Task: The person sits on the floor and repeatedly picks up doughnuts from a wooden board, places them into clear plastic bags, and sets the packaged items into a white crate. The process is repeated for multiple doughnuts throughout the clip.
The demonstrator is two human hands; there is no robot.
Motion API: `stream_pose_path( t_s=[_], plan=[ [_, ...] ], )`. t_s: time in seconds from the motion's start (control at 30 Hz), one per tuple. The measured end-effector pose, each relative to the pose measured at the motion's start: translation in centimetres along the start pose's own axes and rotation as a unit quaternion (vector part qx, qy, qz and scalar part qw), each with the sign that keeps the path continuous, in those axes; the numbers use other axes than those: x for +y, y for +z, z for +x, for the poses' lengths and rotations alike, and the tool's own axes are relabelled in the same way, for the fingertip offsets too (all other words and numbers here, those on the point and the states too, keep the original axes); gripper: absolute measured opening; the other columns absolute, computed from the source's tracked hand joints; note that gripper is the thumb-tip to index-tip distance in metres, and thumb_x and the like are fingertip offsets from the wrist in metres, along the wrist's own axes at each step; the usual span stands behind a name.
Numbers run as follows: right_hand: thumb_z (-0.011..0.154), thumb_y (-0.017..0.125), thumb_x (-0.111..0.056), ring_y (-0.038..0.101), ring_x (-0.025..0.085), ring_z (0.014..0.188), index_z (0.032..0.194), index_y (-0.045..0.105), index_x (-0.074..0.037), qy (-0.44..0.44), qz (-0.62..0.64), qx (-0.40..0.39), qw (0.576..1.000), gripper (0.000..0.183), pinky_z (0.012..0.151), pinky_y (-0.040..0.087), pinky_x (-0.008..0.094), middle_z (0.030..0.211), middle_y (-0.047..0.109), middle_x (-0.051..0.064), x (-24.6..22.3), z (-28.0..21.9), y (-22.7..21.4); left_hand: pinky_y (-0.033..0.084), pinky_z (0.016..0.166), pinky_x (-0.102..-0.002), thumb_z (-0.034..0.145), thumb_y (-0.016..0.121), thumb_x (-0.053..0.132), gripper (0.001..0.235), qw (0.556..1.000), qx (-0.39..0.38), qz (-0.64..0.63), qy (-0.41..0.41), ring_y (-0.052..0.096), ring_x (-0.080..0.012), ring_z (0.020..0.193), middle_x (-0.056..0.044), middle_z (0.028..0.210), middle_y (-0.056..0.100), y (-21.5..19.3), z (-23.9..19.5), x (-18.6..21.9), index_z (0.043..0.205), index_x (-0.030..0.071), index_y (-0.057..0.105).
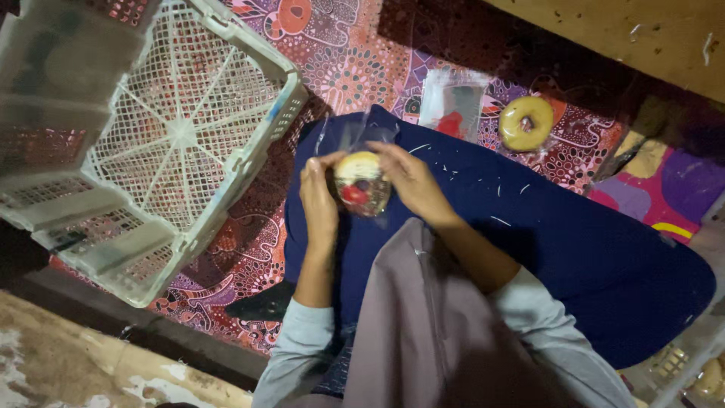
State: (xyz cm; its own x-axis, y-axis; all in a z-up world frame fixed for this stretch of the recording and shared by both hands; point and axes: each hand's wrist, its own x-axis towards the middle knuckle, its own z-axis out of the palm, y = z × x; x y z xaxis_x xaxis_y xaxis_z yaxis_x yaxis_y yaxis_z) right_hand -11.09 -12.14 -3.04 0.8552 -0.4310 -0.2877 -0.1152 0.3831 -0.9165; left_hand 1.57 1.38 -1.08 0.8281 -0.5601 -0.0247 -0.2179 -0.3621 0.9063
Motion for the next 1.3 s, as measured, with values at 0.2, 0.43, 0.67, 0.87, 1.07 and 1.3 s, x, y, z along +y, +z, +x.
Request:
stream_pose_path(
  t_s=[0.2,0.43,0.67,0.87,1.07,1.3],
  plan=[
    [0.11,0.052,-0.021,0.063,0.012,0.11,0.134,0.066,-0.001,0.026,0.033,0.057,0.998,0.034,0.099,0.052,0.029,0.121,0.072,0.007,2.1,-1.5,0.4,0.046,0.074,-0.029,0.112,0.055,0.023,0.032,0.965,-0.066,-0.194,-0.165,0.055,-0.0127,0.081,-0.006,0.09,0.064,-0.4,-0.1,-1.4,0.103,-0.005,0.068],
    [0.11,0.053,-0.013,0.068,0.023,0.107,0.105,0.072,0.003,-0.241,-0.194,0.155,0.938,0.024,0.094,0.055,0.034,0.111,0.07,0.013,-5.3,-1.0,1.8,0.049,0.085,-0.024,0.109,0.06,0.014,0.022,0.991,-0.017,-0.096,0.087,0.061,-0.0135,0.092,-0.007,0.099,0.065,-2.1,0.0,3.4,0.098,-0.003,0.068],
    [0.102,0.064,-0.007,0.061,0.022,0.086,0.086,0.059,0.0,-0.26,-0.248,0.226,0.905,0.018,0.077,0.051,0.034,0.093,0.06,0.011,-2.3,-2.2,1.7,0.042,0.067,-0.031,0.107,0.067,0.004,0.028,0.993,0.11,-0.032,0.019,0.05,-0.0175,0.074,-0.009,0.087,0.056,0.3,-2.9,2.5,0.082,-0.003,0.057],
    [0.103,0.062,-0.003,0.059,0.011,0.094,0.125,0.044,-0.009,-0.125,0.075,0.225,0.963,0.029,0.082,0.051,0.028,0.116,0.056,0.003,4.8,-0.6,-4.6,0.053,0.069,-0.032,0.095,0.065,0.001,0.01,0.995,0.002,0.014,0.103,0.066,-0.0197,0.08,-0.012,0.091,0.067,4.2,-1.6,1.8,0.086,-0.002,0.065],
    [0.111,0.055,-0.022,0.063,0.023,0.11,0.131,0.056,-0.003,-0.08,-0.218,0.401,0.886,0.027,0.096,0.055,0.032,0.125,0.059,0.016,4.9,-1.1,-20.8,0.052,0.075,-0.048,0.09,0.069,0.004,0.022,0.952,-0.162,0.038,0.256,0.063,-0.0431,0.091,-0.023,0.102,0.06,20.6,7.5,0.7,0.107,-0.004,0.057],
    [0.103,0.075,-0.029,0.043,0.048,0.135,0.145,0.048,0.007,-0.006,-0.566,0.452,0.69,0.062,0.115,0.033,0.055,0.145,0.046,0.034,2.7,-3.2,-25.0,0.054,0.075,-0.054,0.09,0.069,0.002,0.016,0.884,-0.278,0.303,0.222,0.069,-0.0413,0.092,-0.017,0.108,0.063,26.4,12.3,-5.8,0.104,0.007,0.062]
  ],
)
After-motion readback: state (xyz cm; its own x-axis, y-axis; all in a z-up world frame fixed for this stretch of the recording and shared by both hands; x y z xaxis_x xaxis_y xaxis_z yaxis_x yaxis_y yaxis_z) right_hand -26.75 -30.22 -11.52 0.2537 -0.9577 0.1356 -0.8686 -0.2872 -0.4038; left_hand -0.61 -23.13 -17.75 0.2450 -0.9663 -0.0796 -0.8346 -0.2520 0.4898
